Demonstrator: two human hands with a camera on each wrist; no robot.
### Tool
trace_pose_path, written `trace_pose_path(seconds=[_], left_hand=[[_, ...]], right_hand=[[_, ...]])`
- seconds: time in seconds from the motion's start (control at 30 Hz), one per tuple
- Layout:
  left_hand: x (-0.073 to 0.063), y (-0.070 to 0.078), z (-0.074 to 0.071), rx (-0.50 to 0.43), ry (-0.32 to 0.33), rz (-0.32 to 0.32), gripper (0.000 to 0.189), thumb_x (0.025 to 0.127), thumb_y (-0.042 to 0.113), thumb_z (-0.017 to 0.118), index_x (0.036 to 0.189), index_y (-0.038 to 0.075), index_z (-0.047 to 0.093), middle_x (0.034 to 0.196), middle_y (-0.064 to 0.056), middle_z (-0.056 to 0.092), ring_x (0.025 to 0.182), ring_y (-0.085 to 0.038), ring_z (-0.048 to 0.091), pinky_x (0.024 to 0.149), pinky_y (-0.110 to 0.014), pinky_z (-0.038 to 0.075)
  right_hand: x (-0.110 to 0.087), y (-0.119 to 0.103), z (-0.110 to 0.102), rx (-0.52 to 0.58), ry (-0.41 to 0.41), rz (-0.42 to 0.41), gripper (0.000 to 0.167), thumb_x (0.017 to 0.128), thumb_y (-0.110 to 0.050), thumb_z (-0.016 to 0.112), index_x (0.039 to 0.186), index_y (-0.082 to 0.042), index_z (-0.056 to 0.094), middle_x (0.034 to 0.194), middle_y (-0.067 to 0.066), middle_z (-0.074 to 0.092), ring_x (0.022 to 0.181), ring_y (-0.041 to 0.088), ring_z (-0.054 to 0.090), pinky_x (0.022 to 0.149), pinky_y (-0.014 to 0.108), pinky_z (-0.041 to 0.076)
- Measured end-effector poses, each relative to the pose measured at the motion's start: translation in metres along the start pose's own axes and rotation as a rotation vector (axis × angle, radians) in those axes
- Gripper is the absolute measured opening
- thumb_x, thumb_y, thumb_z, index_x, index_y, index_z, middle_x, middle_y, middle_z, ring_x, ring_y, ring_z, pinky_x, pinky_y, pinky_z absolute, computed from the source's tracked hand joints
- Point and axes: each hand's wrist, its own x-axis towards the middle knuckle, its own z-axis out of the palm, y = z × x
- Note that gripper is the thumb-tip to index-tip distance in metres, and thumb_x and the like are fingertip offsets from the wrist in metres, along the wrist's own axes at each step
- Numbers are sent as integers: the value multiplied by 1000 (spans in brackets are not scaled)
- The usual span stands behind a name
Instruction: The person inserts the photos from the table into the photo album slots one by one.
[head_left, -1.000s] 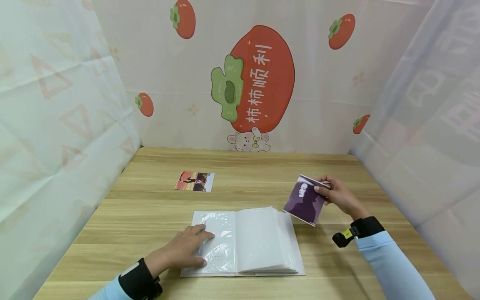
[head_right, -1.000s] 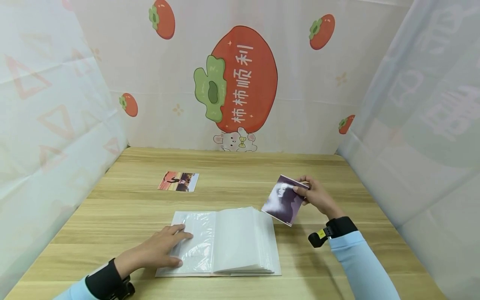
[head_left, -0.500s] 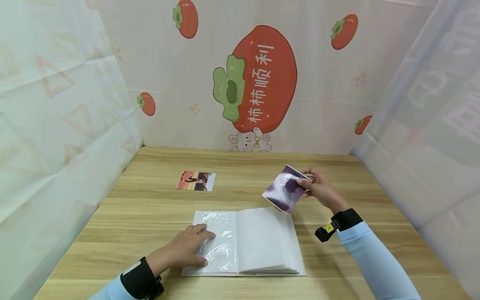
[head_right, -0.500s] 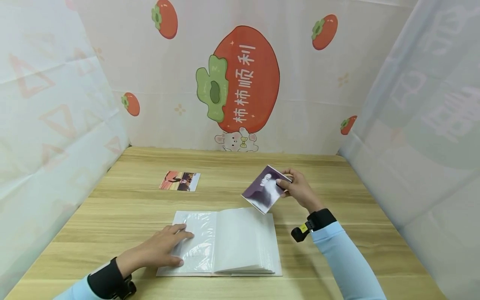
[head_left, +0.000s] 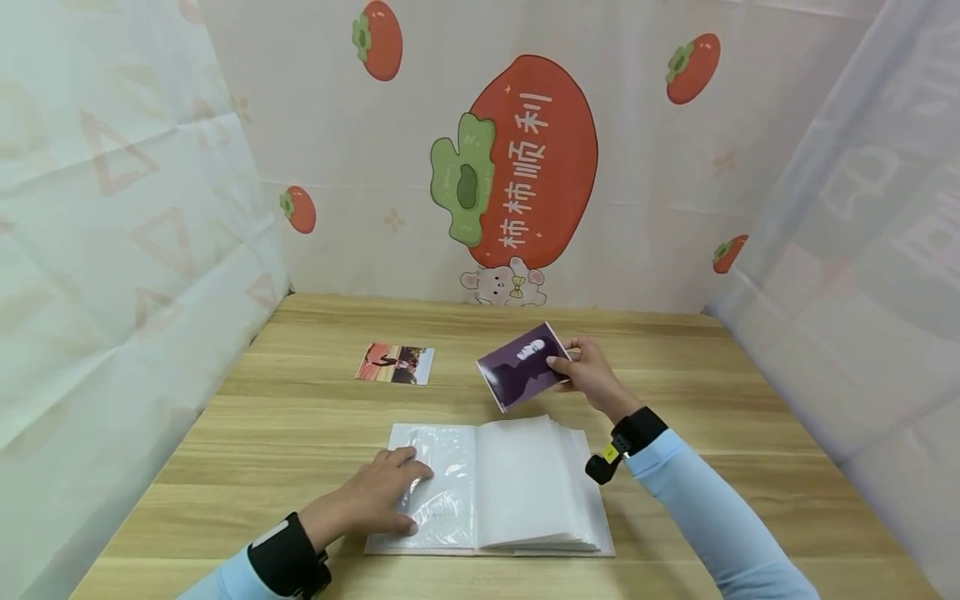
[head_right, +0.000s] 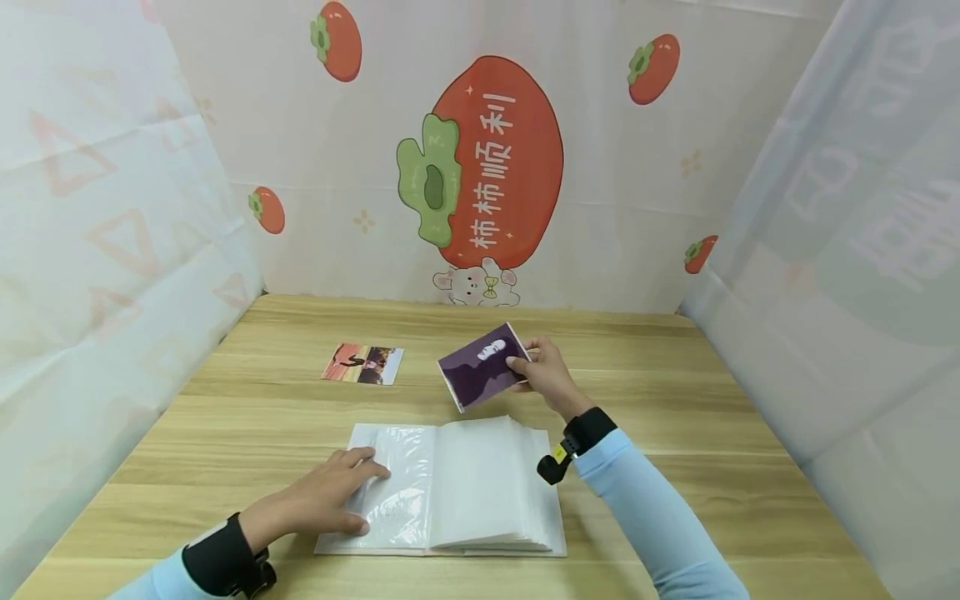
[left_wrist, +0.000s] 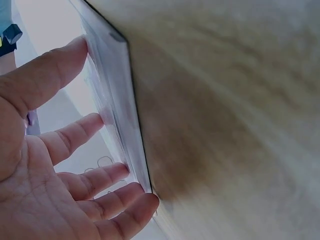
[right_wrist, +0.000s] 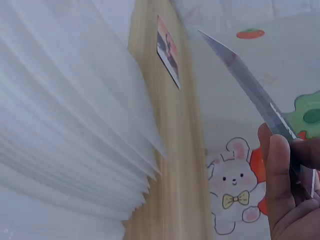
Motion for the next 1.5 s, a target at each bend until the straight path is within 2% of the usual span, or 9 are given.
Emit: trace_pose_path(seconds=[0.1,0.3,0.43,0.57,0.77,1.03,1.3,1.5], left_hand=[[0,0,0,-4,-7,-8,56,65,24,83,114,11,59,133,-25,40,116,-44,38,85,-60,37],[0,-1,-1,11,-1,-11,56,65,24,83,113,11,60,138,-24,38,114,-42,40,85,-59,37],[0,-1,-1,31,7,19,57,65,25,82,114,10,59,135,-22,43,109,-40,43,81,-57,39],[0,-1,0,35,5,25,63,65,26,81,121,11,56,134,-22,43,111,-41,42,82,-60,38],[1,-1,1,49,-5,33,62,67,28,80,124,16,59,135,-20,43,111,-40,41,82,-59,37],[-2,2,0,56,20,64,60,67,26,80,122,12,60,133,-21,44,110,-42,42,81,-58,39],[-2,3,2,79,30,66,60,67,26,80,122,11,60,132,-21,43,111,-45,43,84,-59,38],[-1,2,4,66,42,60,58,68,23,80,121,11,61,134,-22,40,111,-45,42,85,-59,38]], right_hand=[[4,-2,16,-8,0,26,26,90,3,55,110,4,38,90,24,63,62,19,64,51,26,51],[12,-2,44,-13,-47,15,25,89,4,56,106,2,38,88,24,64,61,20,64,52,29,52],[16,1,56,-14,-66,28,26,89,4,56,107,-1,37,85,21,64,61,20,63,53,30,52],[18,5,64,-27,-81,34,28,89,6,55,109,0,37,85,21,62,61,20,62,52,28,51],[21,11,70,-68,-48,52,28,88,9,53,110,0,38,88,22,61,63,22,62,55,31,52],[22,19,74,-113,-29,81,23,90,8,51,107,-1,37,98,24,59,69,24,62,67,43,53],[24,26,78,-113,-45,92,20,91,7,50,104,-1,36,100,24,59,74,26,63,60,35,53],[25,28,82,-86,-47,100,20,93,6,49,107,-1,37,104,24,57,80,27,62,63,37,53]])
